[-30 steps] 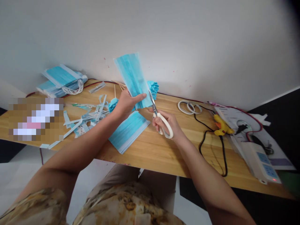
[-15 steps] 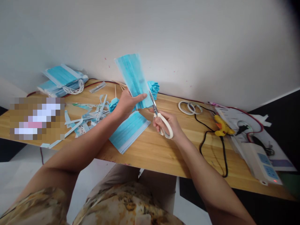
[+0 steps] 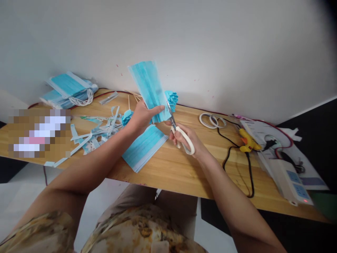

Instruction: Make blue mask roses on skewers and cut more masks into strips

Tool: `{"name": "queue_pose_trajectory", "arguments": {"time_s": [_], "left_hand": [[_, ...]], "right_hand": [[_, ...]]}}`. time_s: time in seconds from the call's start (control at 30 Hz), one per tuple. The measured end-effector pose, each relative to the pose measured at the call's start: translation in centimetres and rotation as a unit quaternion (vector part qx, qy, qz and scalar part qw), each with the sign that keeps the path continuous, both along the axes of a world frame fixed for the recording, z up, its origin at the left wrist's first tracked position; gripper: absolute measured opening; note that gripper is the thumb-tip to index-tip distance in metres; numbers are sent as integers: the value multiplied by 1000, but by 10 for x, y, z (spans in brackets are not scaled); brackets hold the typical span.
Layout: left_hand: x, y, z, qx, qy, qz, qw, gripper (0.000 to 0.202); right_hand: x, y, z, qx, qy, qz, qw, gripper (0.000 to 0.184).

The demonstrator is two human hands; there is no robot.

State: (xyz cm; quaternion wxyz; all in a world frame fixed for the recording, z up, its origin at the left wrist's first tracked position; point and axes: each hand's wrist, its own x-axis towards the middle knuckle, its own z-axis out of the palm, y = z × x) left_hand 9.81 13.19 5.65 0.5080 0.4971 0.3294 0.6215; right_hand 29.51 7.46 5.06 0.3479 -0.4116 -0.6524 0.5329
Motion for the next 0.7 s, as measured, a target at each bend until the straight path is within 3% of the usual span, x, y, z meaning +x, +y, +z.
{"name": "queue_pose_trajectory", "arguments": {"time_s": [0.27,0.47,0.7], "left_hand": [[2,-3,-2,-15,13,-23,1000,43],[3,-1,-6,-18,5,-35,999,45],[4,-5,-3,-4,12,-43,999,47]], "right_hand": [[2,2,-5,1,-11,0,1000,73],[3,3,-8,-7,6,-10,1000,91],[3,4,-9,-2,17,-9,1000,90]]}}
